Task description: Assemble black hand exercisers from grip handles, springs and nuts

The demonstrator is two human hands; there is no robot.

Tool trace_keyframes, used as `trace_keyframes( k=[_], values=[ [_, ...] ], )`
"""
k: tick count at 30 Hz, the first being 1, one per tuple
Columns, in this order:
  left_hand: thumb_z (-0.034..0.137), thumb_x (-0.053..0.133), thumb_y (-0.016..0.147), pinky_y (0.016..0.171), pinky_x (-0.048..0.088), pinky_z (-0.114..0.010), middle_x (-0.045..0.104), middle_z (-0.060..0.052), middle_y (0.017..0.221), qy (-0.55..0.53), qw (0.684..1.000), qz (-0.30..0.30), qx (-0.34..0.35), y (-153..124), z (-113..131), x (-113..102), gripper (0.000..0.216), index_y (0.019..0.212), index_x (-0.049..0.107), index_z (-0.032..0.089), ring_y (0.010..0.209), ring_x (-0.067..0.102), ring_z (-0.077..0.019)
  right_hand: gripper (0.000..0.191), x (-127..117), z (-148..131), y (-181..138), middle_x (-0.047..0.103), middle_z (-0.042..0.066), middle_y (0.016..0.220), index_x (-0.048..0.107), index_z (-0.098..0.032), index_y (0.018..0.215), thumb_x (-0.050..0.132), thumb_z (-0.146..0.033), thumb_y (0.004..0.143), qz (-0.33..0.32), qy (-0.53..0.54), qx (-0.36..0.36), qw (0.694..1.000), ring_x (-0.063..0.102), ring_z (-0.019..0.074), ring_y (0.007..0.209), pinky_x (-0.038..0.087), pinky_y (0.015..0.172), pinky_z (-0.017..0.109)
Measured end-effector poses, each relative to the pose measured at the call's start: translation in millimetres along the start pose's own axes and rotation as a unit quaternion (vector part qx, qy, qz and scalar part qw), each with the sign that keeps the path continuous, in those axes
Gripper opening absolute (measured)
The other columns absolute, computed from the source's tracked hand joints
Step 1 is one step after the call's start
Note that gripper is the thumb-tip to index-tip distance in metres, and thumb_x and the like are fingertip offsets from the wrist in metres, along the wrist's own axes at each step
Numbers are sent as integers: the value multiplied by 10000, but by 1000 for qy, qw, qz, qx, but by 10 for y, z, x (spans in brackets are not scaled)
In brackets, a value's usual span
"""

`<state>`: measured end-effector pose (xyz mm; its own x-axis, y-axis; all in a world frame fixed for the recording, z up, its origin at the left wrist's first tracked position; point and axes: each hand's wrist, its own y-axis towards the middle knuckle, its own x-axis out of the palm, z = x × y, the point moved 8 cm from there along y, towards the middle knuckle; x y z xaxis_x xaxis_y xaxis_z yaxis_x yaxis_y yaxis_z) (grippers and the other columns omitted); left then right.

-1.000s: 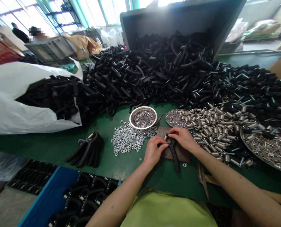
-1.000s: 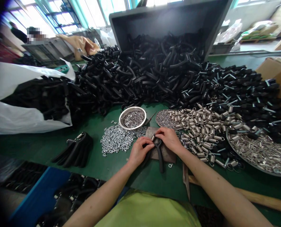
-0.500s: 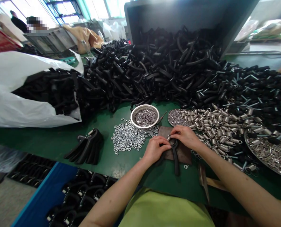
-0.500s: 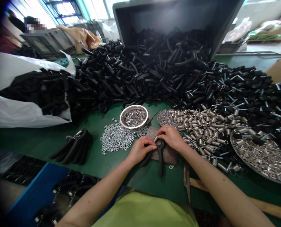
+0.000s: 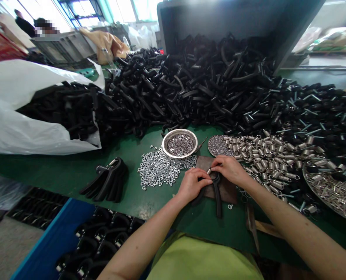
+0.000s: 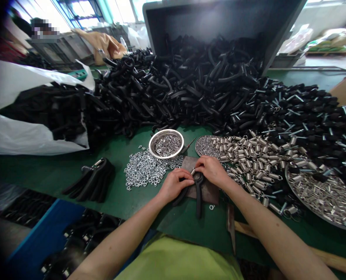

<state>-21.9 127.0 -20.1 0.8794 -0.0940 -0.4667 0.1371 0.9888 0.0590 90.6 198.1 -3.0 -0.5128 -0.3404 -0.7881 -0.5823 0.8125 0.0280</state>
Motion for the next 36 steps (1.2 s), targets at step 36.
trace_keyframes(
  k=[36],
  values=[
    [215,701,686,843,436,-284,616,-33,886,-64,995,-37,-62,118,-68,74,53,683,675,169,861,586,-157,302,-414,987,-2480,674,75,966,698,-287,908,611,-493,705,26,-77,192,978,630,276,899,522,797,401]
  ],
)
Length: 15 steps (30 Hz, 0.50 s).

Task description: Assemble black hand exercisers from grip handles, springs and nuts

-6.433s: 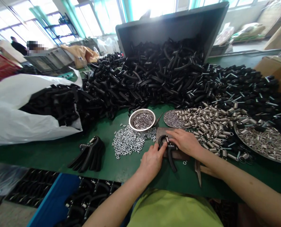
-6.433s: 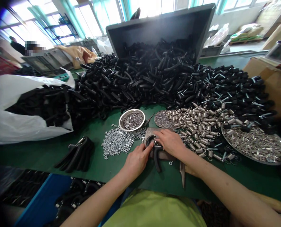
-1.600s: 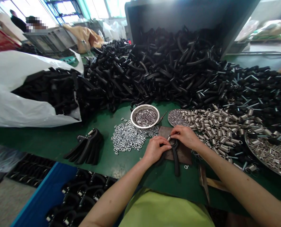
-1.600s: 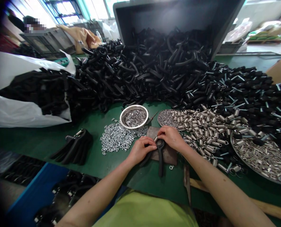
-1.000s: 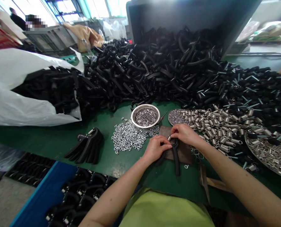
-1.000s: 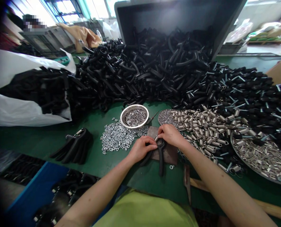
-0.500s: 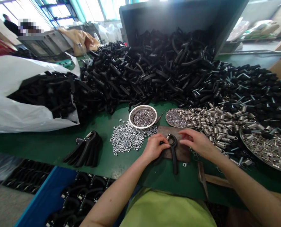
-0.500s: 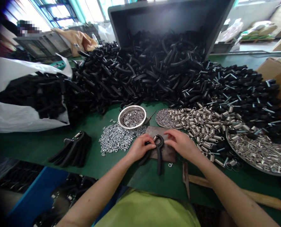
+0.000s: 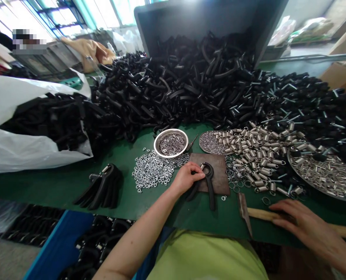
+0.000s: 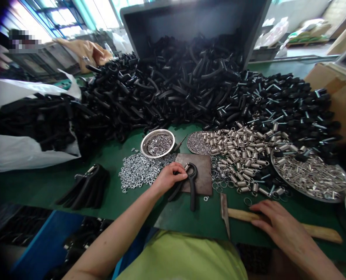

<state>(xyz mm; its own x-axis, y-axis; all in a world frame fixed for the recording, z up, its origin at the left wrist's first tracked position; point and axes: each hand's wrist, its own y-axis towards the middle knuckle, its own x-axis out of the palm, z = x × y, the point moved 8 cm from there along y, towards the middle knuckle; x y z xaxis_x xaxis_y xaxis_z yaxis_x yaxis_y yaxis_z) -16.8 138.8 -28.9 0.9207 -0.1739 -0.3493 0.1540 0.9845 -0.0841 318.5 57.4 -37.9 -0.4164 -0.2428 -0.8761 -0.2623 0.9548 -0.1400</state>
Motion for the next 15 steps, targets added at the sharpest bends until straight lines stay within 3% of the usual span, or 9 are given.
trace_keyframes(
  k=[7,11,15],
  values=[
    [234,682,720,843,414,-276,594,-12,907,85,996,21,36,-39,40,39,39,724,666,199,889,568,-154,237,126,-46,-27,646,80,962,670,-272,904,610,-414,724,-21,-42,-25,999,611,258,896,506,792,387],
    [264,685,715,819,407,-273,582,-1,896,104,994,22,15,-21,23,29,98,749,629,192,875,558,-148,254,95,-22,-72,671,79,925,649,-270,906,553,-461,769,-28,-27,-9,999,627,265,860,513,759,389],
    [300,711,679,801,401,-270,579,7,877,103,994,13,-19,16,-47,30,144,723,627,192,831,556,-141,297,65,-58,-54,695,56,902,628,-299,960,520,-516,788,-75,31,34,996,657,252,785,537,679,354]
  ],
)
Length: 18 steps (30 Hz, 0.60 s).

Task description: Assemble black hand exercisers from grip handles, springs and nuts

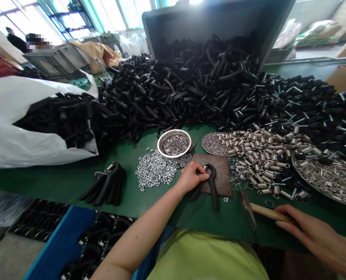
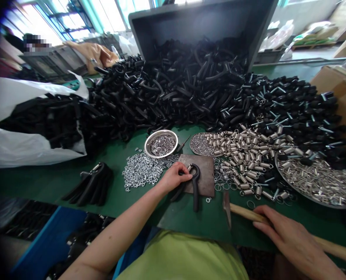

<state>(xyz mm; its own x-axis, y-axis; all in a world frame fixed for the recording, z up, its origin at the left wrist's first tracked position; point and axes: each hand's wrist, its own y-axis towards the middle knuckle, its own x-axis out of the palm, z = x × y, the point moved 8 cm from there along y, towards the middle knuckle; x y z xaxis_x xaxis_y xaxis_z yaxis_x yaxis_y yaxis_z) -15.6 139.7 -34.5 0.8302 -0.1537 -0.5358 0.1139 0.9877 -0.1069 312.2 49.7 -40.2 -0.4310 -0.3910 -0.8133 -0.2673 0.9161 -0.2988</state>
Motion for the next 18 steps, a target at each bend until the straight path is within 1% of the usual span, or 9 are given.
trace_keyframes(
  k=[2,5,9,11,13,14,15,17,18],
  values=[
    [310,715,669,798,398,-267,581,6,874,-7,1000,-2,-8,11,-26,8,149,710,635,192,827,555,-141,331,-67,-195,83,690,65,972,615,-296,1024,480,-515,815,14,44,-12,999,652,255,849,533,734,353],
    [309,703,680,790,397,-263,582,6,871,-14,1000,-2,-11,8,-36,16,138,717,641,191,826,554,-141,414,-229,-655,281,677,91,1017,567,-253,1162,403,-488,863,75,96,-38,992,643,243,876,519,793,360],
    [298,700,681,788,392,-264,587,14,867,-9,1000,2,-21,-9,-29,18,129,716,635,192,835,551,-143,432,-449,-1328,501,676,69,972,486,-232,1279,357,-416,911,141,159,-89,973,647,169,723,544,682,300],
    [299,698,682,793,388,-267,590,17,868,-3,1000,4,-22,-14,-19,16,131,715,631,192,839,550,-143,444,-574,-1529,539,672,62,994,419,-241,1341,351,-375,923,207,162,-120,957,650,161,717,546,656,292],
    [301,694,686,794,384,-269,593,20,868,1,1000,6,-18,-16,-8,11,132,719,626,193,839,548,-143,454,-615,-1625,566,660,79,1075,389,-235,1366,349,-334,925,263,115,-150,946,661,185,808,547,695,313],
    [300,692,688,791,384,-269,594,22,865,2,1000,8,-16,-16,-6,8,130,722,624,194,835,547,-142,446,-576,-1653,601,646,86,1126,406,-232,1358,351,-313,923,263,73,-164,948,659,202,871,543,733,332],
    [299,690,689,786,383,-270,594,23,859,4,1000,9,-15,-17,-7,5,129,724,622,195,829,546,-142,430,-505,-1668,651,638,87,1155,440,-232,1336,353,-295,919,244,27,-174,954,655,217,913,539,762,352],
    [301,687,692,779,382,-272,595,25,841,10,1000,10,-14,-19,-13,1,128,720,618,197,829,543,-146,401,-346,-1680,749,640,74,1165,496,-241,1290,356,-273,915,175,-50,-184,966,653,233,943,534,790,379],
    [303,686,693,778,380,-273,596,25,834,13,1000,11,-12,-20,-14,-2,128,716,616,198,835,542,-149,397,-313,-1687,771,641,64,1166,501,-248,1284,353,-270,916,154,-68,-183,969,652,232,951,533,799,383]
  ],
)
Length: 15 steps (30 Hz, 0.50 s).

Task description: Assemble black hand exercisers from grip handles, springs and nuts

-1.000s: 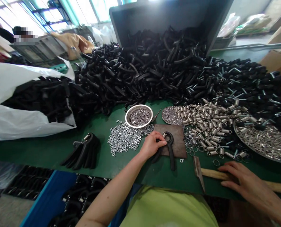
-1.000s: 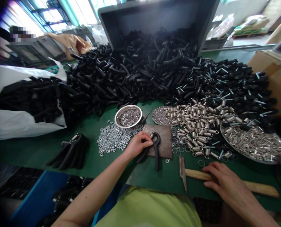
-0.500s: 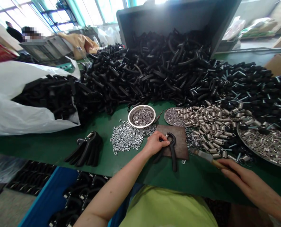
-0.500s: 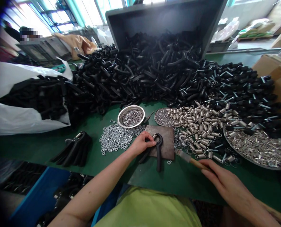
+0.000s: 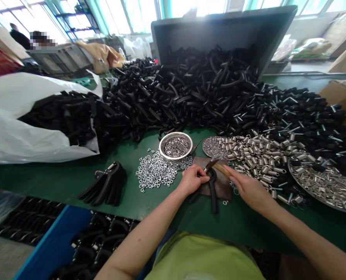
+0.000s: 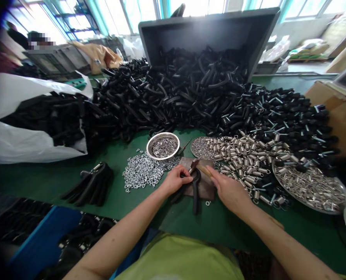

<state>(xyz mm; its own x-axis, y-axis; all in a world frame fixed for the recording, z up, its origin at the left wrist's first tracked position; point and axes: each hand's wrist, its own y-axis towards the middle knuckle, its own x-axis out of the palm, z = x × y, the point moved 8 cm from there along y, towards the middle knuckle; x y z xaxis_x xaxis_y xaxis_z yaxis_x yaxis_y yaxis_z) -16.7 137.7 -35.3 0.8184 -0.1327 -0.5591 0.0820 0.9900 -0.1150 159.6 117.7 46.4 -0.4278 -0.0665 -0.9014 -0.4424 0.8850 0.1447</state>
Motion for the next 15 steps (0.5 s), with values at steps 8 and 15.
trace_keyframes(
  k=[8,15],
  values=[
    [303,673,708,770,375,-272,595,25,829,11,1000,1,14,-10,29,-14,132,717,601,193,844,539,-152,434,-9,-43,15,654,74,1139,437,-231,1341,320,-257,924,33,-28,11,999,669,232,906,544,762,368],
    [280,678,704,767,371,-275,601,32,800,20,999,11,32,-21,51,-23,117,698,596,196,844,532,-156,438,168,156,-124,544,59,1294,415,-221,1354,289,-305,942,-34,28,60,997,585,220,1091,481,910,399]
  ],
)
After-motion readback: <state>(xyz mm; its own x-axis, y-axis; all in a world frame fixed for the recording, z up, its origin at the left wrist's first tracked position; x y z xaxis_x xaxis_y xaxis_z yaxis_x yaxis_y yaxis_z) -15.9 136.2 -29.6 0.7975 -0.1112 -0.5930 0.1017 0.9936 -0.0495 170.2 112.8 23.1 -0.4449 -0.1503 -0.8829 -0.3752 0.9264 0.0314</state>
